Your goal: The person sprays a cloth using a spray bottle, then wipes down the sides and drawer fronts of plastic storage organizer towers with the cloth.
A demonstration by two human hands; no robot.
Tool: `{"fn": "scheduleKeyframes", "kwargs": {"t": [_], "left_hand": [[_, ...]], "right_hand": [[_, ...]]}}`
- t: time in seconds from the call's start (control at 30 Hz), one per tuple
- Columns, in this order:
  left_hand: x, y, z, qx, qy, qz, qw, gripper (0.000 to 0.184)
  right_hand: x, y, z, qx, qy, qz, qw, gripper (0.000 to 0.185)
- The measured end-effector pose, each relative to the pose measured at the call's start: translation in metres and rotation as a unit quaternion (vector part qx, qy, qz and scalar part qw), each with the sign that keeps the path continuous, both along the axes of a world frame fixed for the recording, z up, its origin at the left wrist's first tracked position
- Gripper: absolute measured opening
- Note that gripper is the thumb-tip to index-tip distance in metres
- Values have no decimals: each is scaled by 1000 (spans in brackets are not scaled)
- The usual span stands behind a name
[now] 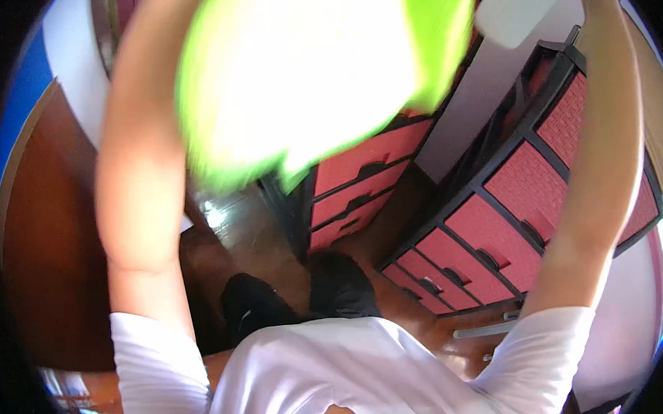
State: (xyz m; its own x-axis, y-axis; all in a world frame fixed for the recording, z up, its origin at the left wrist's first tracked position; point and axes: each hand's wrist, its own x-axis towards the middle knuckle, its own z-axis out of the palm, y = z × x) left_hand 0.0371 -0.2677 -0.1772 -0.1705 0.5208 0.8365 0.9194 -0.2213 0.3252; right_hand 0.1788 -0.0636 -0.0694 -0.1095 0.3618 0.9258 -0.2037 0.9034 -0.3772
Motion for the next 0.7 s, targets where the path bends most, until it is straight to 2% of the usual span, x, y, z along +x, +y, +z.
{"fn": "scheduleKeyframes", "kwargs": {"t": [0.03,0.07,0.13,0.2,0.23,0.27,0.33,0.4,0.47,0.5,0.6,0.7], "left_hand": [[12,-5,-34,-27,-80,-44,995,31],[17,-9,-57,-94,-341,-229,907,26],[14,-16,-105,-201,-281,-183,920,27],[15,-18,-145,-255,-374,-145,880,27],[7,-15,-169,-247,-459,-159,839,28],[-1,-13,-190,-236,-539,-170,791,30],[0,-20,-217,-147,-640,-257,709,37],[0,-28,-250,-100,-706,-303,632,44],[0,-39,-282,-70,-747,-322,577,46],[0,-42,-293,-56,-765,-331,549,47],[8,-51,-315,7,-796,-321,514,42],[10,-53,-322,51,-792,-322,516,45]], "right_hand": [[12,-15,-24,61,-30,-2,998,15],[23,-18,-48,27,-68,38,997,21],[37,-18,-101,-36,-142,116,982,33],[49,-43,-170,-87,-189,188,960,28],[55,-56,-204,-114,-212,219,945,27],[56,-71,-235,-194,-259,359,875,34],[43,-82,-299,-210,-275,451,823,40],[40,-94,-345,-260,-300,424,814,43],[32,-103,-373,-286,-260,448,806,41],[32,-101,-382,-272,-302,440,801,35],[27,-101,-400,-276,-388,419,773,27],[24,-104,-403,-276,-440,407,752,22]]}}
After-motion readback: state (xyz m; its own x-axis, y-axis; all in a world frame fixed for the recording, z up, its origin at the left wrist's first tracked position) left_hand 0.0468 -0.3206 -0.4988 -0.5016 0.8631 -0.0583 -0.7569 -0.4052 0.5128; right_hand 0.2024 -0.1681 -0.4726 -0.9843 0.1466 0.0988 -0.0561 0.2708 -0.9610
